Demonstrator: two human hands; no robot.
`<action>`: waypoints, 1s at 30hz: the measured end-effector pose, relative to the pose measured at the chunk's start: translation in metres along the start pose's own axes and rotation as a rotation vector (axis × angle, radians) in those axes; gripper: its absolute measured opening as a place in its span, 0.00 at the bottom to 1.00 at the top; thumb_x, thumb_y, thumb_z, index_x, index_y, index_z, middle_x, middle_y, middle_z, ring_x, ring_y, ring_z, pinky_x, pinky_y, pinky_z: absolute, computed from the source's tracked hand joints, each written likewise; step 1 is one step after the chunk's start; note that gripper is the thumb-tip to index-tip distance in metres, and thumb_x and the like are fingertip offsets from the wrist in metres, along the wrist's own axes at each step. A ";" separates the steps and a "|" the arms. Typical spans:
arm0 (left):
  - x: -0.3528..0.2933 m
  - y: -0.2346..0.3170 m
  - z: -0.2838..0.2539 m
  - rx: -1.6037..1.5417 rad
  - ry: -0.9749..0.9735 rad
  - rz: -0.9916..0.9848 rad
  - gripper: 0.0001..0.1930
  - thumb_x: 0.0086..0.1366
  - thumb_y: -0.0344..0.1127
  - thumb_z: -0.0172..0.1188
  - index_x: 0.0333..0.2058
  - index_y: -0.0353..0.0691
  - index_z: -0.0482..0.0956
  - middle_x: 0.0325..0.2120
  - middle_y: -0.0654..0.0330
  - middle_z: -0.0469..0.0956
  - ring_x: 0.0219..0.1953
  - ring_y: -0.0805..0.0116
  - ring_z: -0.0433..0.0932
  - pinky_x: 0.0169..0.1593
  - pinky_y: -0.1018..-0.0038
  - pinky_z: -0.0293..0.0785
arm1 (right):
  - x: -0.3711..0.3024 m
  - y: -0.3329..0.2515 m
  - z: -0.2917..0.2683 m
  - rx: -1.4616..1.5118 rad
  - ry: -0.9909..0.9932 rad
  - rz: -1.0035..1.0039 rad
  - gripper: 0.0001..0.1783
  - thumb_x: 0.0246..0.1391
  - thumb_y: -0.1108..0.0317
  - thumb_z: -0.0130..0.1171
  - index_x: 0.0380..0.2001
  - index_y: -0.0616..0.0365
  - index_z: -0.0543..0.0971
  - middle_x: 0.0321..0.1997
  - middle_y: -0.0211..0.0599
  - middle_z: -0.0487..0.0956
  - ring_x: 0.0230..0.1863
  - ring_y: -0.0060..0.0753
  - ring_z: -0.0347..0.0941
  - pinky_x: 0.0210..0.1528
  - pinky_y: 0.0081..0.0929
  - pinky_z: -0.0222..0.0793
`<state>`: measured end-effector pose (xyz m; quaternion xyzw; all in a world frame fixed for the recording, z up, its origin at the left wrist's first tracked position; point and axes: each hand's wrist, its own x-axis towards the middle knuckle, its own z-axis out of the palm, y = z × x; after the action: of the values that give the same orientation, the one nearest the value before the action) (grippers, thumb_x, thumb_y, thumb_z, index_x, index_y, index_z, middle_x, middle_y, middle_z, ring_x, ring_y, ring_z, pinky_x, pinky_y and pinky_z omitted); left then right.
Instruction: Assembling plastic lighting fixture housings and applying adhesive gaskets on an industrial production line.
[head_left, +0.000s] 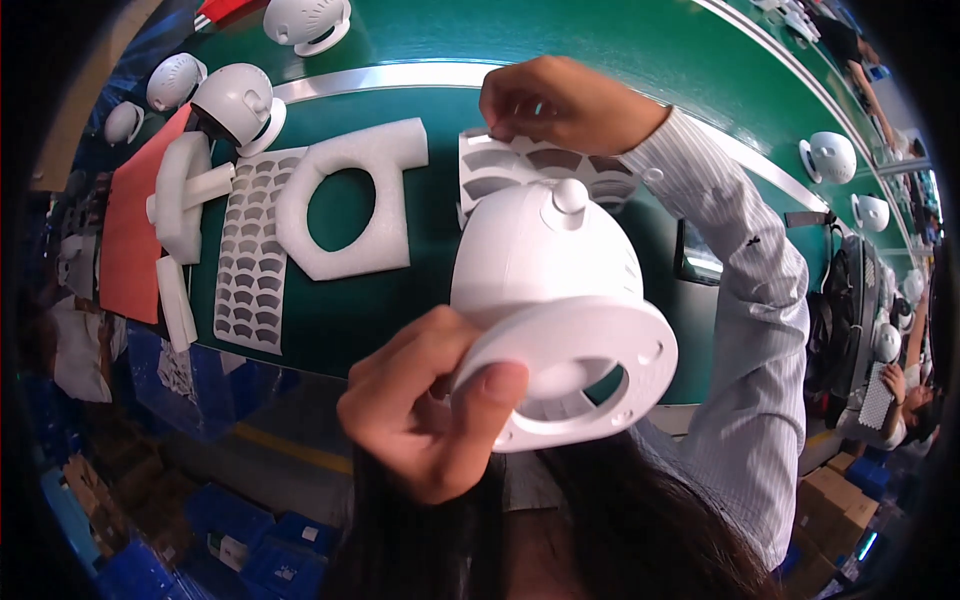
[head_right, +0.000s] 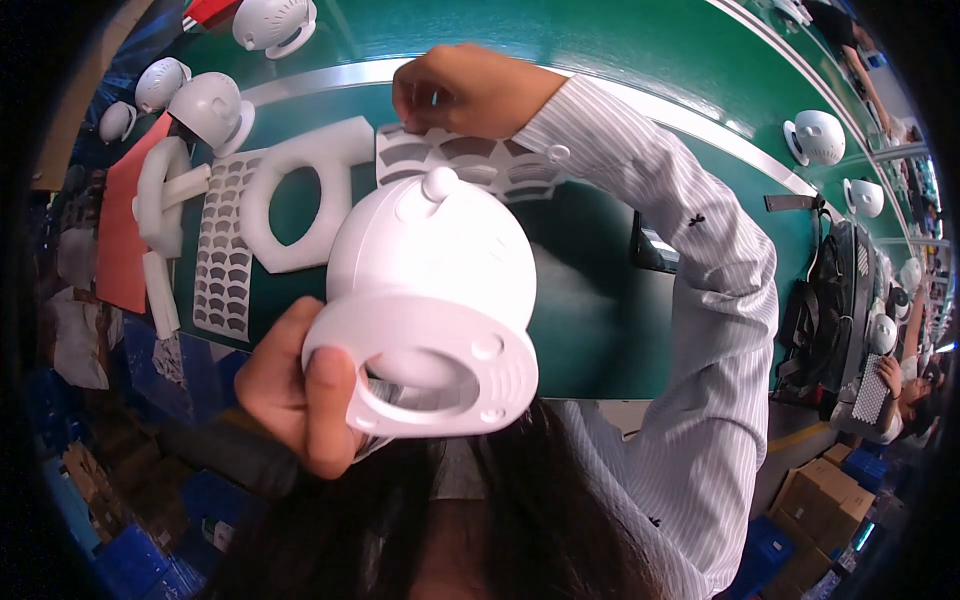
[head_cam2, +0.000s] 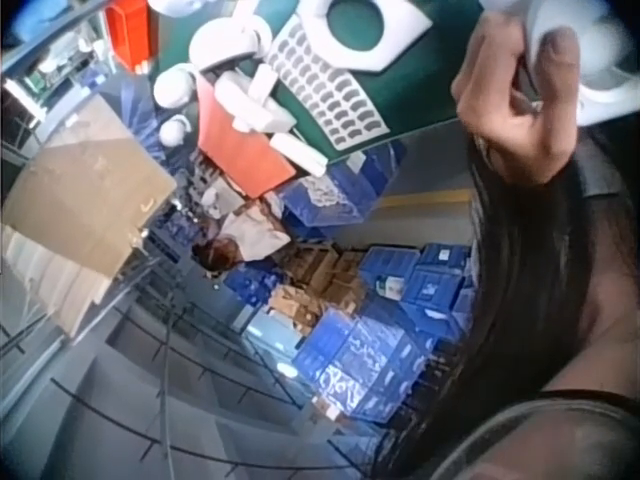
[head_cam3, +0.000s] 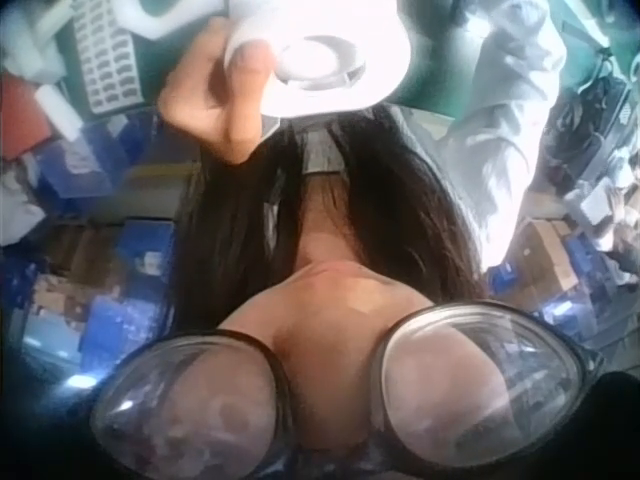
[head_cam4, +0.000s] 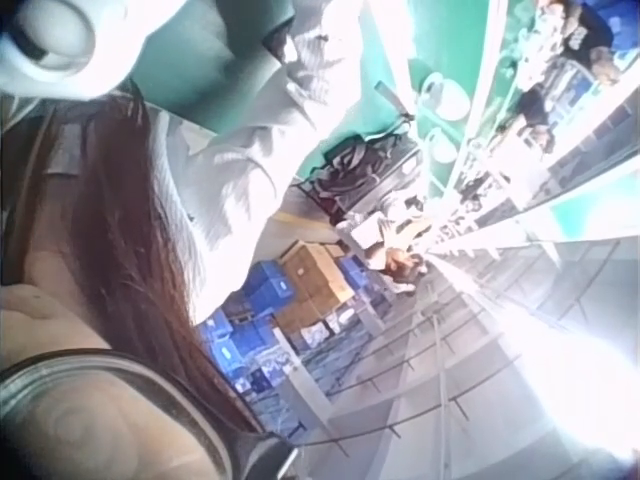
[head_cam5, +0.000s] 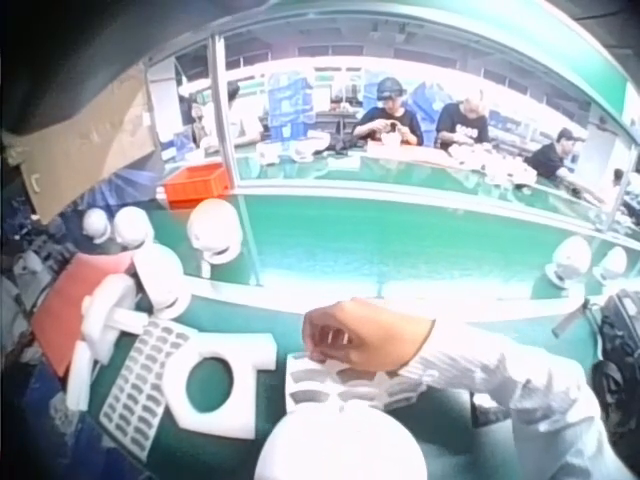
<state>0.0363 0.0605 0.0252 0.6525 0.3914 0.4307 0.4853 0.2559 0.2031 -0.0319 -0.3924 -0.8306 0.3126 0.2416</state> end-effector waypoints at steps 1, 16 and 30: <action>0.003 -0.001 0.002 -0.002 0.014 0.011 0.07 0.55 0.27 0.61 0.23 0.29 0.74 0.14 0.63 0.69 0.16 0.82 0.60 0.20 0.82 0.50 | 0.003 0.000 0.003 -0.001 0.000 -0.005 0.05 0.52 0.80 0.53 0.31 0.59 0.73 0.29 0.34 0.77 0.34 0.27 0.75 0.39 0.24 0.72; 0.031 -0.071 0.035 0.028 0.172 -0.002 0.12 0.60 0.33 0.60 0.23 0.31 0.75 0.11 0.71 0.65 0.16 0.89 0.57 0.18 0.84 0.47 | 0.010 0.046 0.047 -0.066 0.197 -0.093 0.06 0.41 0.77 0.61 0.27 0.60 0.77 0.34 0.40 0.76 0.35 0.41 0.74 0.36 0.32 0.71; 0.029 -0.065 0.034 0.050 0.152 -0.047 0.12 0.63 0.32 0.56 0.26 0.27 0.77 0.13 0.67 0.73 0.17 0.90 0.62 0.20 0.86 0.52 | -0.007 0.052 0.061 -0.389 0.344 -0.274 0.09 0.45 0.79 0.58 0.31 0.56 0.74 0.41 0.35 0.73 0.40 0.35 0.73 0.40 0.24 0.73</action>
<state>0.0721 0.0921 -0.0376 0.6204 0.4531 0.4576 0.4476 0.2464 0.2033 -0.1123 -0.3629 -0.8670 0.0409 0.3390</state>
